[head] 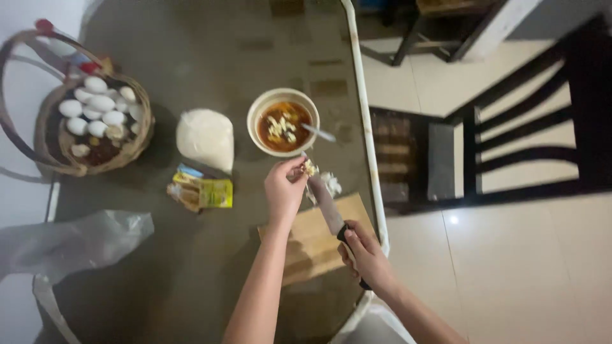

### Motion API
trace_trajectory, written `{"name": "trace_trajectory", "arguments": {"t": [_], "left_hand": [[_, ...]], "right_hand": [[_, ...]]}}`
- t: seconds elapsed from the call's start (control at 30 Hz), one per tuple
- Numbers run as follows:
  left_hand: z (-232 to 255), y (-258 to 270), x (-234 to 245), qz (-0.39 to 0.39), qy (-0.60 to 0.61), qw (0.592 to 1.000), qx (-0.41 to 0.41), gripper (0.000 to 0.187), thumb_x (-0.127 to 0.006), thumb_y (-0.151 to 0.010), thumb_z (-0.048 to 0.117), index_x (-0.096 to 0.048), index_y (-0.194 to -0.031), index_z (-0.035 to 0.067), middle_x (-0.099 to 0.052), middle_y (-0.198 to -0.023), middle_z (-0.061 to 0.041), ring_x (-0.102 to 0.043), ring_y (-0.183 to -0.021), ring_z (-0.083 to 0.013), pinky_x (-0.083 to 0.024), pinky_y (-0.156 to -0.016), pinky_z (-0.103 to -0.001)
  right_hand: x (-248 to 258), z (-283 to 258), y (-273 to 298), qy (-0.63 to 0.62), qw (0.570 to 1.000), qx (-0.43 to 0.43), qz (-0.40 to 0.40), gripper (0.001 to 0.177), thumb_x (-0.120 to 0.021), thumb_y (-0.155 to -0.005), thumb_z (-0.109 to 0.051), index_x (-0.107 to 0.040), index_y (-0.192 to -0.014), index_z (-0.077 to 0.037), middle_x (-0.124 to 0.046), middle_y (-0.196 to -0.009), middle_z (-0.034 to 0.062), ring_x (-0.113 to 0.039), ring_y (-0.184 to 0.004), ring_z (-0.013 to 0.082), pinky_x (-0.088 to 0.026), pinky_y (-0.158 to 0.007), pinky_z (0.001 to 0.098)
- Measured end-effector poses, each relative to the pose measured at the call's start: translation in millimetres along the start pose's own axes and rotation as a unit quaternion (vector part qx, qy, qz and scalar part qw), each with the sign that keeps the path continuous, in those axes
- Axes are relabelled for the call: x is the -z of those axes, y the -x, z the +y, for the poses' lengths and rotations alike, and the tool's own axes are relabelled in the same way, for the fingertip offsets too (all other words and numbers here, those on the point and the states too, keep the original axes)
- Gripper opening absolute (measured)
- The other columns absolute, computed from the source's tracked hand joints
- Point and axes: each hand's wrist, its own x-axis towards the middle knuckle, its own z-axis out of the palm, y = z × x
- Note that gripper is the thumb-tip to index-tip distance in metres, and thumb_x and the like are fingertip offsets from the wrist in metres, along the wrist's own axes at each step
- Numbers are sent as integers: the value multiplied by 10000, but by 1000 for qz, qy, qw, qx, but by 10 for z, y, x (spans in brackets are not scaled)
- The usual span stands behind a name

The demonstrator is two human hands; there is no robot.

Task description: Chopping garlic on a board and adding the pieces into a bowl containing liquid sauce.

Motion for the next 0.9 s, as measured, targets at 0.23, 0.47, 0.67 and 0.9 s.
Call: {"name": "trace_trajectory", "arguments": {"t": [0.23, 0.47, 0.67, 0.9], "left_hand": [[-203, -969, -47, 54, -31, 998, -30, 386, -762, -825, -1, -741, -1207, 54, -787, -1035, -116, -782, -922, -180, -625, -805, -330], [-9, -1120, -31, 115, -242, 962, -52, 245, -765, -876, 143, -780, -1119, 118, -759, -1050, -94, -724, -959, -266, -579, -820, -396], [244, -1202, -153, 170, -265, 942, -112, 244, -823, -846, 243, -772, -1056, 131, -654, -1074, -107, -616, -1010, -317, -528, -867, -443], [8, -1214, -210, 203, -303, 929, -66, 201, -779, -847, 134, -753, -1044, 161, -607, -1133, -104, -590, -1054, -322, -511, -858, -447]], "right_hand": [[-13, -785, -739, 91, 992, 82, 11, 336, -472, -1063, -285, -539, -1341, -107, -565, -754, 14, -456, -599, 96, -374, -478, 272], [40, -1002, -1106, 182, 968, 169, 15, 324, -473, -1050, -235, -516, -1334, -85, -575, -753, 31, -519, -636, 100, -463, -565, 260], [-25, -1209, -1046, 153, 983, 101, 14, 322, -486, -1036, -245, -551, -1319, -104, -570, -745, 24, -485, -620, 109, -424, -531, 279], [19, -1181, -1008, 137, 985, 105, 2, 318, -490, -1037, -256, -554, -1310, -105, -563, -744, 8, -478, -620, 97, -404, -509, 269]]}}
